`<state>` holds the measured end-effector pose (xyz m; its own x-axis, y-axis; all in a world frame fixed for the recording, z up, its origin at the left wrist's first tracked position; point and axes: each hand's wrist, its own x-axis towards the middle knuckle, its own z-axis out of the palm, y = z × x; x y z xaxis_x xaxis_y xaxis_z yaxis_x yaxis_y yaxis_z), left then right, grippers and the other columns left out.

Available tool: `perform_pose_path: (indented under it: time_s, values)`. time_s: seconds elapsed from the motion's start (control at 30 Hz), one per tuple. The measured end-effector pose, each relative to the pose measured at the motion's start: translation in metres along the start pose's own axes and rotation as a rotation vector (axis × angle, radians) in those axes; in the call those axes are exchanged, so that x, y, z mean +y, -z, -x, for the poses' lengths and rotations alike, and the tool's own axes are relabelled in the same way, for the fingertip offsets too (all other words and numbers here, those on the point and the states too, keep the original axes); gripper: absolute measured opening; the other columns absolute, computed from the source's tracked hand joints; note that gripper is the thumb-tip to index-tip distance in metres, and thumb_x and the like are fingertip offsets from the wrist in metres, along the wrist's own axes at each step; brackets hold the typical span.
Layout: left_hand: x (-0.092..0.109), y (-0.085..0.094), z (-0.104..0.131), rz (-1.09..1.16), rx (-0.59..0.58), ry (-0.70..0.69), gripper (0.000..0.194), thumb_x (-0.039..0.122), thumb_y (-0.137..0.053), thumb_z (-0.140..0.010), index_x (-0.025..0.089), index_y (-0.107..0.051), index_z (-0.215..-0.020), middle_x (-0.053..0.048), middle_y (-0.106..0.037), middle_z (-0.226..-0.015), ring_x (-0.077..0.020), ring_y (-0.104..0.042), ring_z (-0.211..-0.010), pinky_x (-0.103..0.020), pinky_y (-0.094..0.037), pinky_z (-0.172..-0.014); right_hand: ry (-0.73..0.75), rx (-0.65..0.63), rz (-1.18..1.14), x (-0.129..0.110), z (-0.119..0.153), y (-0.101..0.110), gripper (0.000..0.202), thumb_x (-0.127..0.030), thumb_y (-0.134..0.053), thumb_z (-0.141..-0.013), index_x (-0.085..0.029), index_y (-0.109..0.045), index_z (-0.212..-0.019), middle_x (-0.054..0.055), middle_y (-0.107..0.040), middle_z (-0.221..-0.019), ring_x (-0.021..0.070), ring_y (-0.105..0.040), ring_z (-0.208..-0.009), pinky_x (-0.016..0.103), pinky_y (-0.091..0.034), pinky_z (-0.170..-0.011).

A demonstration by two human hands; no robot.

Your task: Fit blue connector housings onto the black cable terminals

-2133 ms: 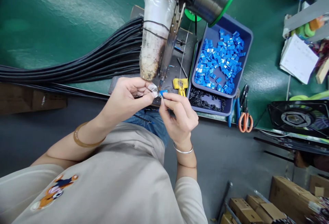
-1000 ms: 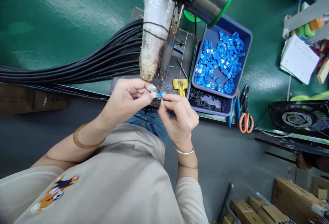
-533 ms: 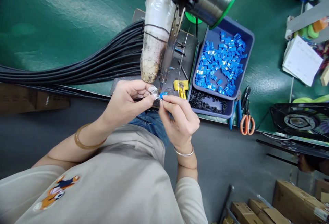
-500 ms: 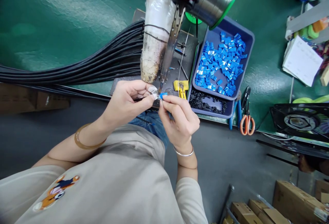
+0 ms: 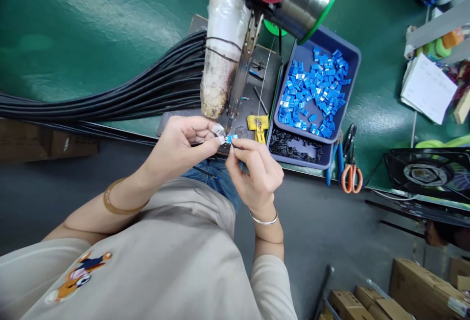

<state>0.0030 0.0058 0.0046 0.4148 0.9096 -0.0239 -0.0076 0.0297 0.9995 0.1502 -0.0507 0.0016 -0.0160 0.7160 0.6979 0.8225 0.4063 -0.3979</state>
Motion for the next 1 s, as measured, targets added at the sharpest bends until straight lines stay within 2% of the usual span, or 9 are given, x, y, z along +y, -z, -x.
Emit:
perform_pose_path:
  time_s: [0.33, 0.67, 0.8, 1.0]
  values:
    - [-0.0055, -0.0009, -0.0003, -0.052, 0.052, -0.103, 0.013, 0.015, -0.059, -0.081, 0.014, -0.057, -0.068, 0.005, -0.042, -0.056, -0.005, -0.037, -0.052, -0.018, -0.032, -0.048, -0.049, 0.014, -0.011, 0.0008, -0.002, -0.0046, 0.019, -0.006, -0.073, -0.076, -0.021, -0.064, -0.083, -0.001, -0.072, -0.086, 0.0103, -0.069, -0.079, 0.023, -0.057, -0.073]
    - [-0.005, -0.0012, 0.0008, -0.088, 0.096, -0.125, 0.006, 0.014, -0.065, -0.075, 0.015, -0.061, -0.069, 0.002, -0.056, -0.059, -0.007, -0.048, -0.053, -0.018, -0.038, -0.048, -0.074, 0.025, -0.019, -0.0023, -0.0046, -0.0042, 0.017, -0.008, -0.074, -0.076, -0.022, -0.065, -0.081, -0.002, -0.072, -0.084, 0.011, -0.069, -0.078, 0.024, -0.058, -0.07]
    - [-0.0065, -0.0026, 0.0018, -0.064, 0.108, -0.099, 0.006, 0.013, -0.064, -0.074, 0.015, -0.061, -0.069, 0.002, -0.056, -0.059, -0.0068, -0.048, -0.053, -0.018, -0.037, -0.048, -0.108, 0.011, -0.069, -0.0019, -0.0038, -0.0044, 0.018, -0.006, -0.074, -0.075, -0.021, -0.064, -0.08, -0.002, -0.072, -0.082, 0.0109, -0.07, -0.078, 0.024, -0.058, -0.07]
    - [-0.0069, -0.0057, 0.0029, -0.066, 0.138, -0.091, 0.008, 0.012, -0.063, -0.074, 0.016, -0.059, -0.068, 0.003, -0.053, -0.058, -0.0063, -0.045, -0.052, -0.018, -0.036, -0.048, -0.08, 0.002, -0.05, -0.0012, -0.0034, -0.0047, 0.018, -0.006, -0.073, -0.076, -0.021, -0.064, -0.081, -0.002, -0.072, -0.083, 0.0104, -0.07, -0.078, 0.023, -0.058, -0.071]
